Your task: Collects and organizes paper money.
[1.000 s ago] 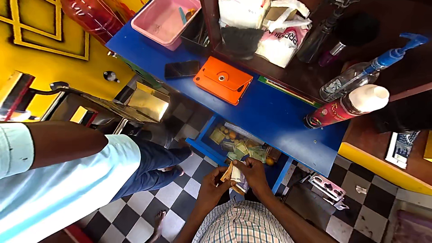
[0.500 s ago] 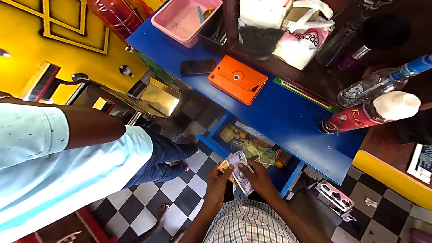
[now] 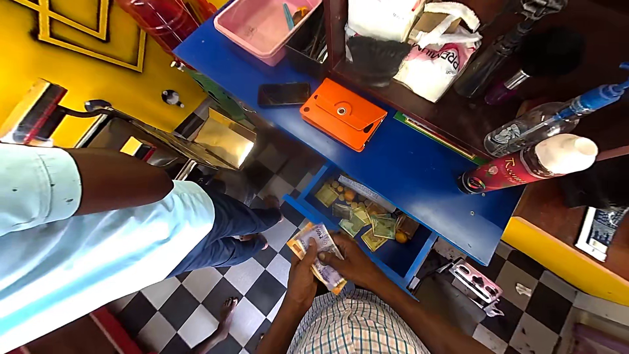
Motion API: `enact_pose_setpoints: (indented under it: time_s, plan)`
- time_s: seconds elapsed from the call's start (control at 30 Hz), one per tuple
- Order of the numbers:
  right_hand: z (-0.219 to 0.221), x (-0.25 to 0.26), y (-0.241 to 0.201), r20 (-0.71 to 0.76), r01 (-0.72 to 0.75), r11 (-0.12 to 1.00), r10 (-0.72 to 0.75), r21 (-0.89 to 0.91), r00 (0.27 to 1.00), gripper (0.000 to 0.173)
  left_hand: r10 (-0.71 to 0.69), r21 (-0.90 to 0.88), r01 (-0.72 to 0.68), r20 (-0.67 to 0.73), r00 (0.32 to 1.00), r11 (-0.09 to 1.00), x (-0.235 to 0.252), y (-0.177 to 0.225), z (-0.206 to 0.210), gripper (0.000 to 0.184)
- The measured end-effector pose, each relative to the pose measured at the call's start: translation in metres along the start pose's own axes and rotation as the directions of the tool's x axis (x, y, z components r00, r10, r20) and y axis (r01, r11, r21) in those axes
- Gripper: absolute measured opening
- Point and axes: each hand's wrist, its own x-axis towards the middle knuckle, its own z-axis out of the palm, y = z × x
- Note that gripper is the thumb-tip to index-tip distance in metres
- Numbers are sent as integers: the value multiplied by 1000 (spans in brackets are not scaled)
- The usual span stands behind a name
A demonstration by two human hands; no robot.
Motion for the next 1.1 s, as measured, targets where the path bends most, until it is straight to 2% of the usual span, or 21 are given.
enact_pose_setpoints:
  time_s: [0.07,0.13,0.17,0.23,0.3,0.37,0.4,0.5,0.6,0.77,0.87,0.93,1.1]
  plan:
    - [-7,-3,4,128,-20,995,33,-99,991,40,39,-85,-41,-19,999,996,6,6,-7,36]
    - [-25,-10,7,149,-17,967,56,-255,987,34,52,-169,-62,-66,996,984,11,14,-15,34]
    - [-37,-13,11,74,-26,940,55,-341,996,30,52,-194,-66,-79,996,979,14,18,-20,34]
    - [-62,-13,30,-203,-108,856,3,-506,979,26,51,-208,-63,-61,997,976,18,26,-34,36]
    - [-87,-5,53,-447,-242,736,-92,-632,890,26,32,-196,-42,-53,998,980,19,31,-44,32]
    - [-106,8,74,-555,-315,641,-212,-700,804,33,7,-156,-15,-54,999,988,19,31,-49,30]
    - [-114,15,84,-576,-355,593,-233,-723,783,39,0,-123,-6,-47,999,992,19,29,-50,28]
    - [-127,29,97,-611,-485,500,-119,-718,783,53,-20,69,20,2,1000,997,16,20,-48,29]
    - [-133,35,95,-622,-503,473,-130,-724,773,49,-68,207,58,42,997,977,11,15,-40,28]
    - [-139,32,96,-566,-480,387,-147,-788,811,41,-139,300,100,111,984,949,8,12,-31,26]
    - [-142,32,90,-618,-545,419,-50,-726,785,39,-161,297,116,131,978,948,11,15,-28,25]
    - [-144,30,84,-636,-558,479,1,-677,772,41,-173,263,132,142,975,956,13,20,-23,23]
    - [-142,36,77,-714,-524,659,-30,-540,699,41,-191,228,158,131,973,961,21,28,-13,24]
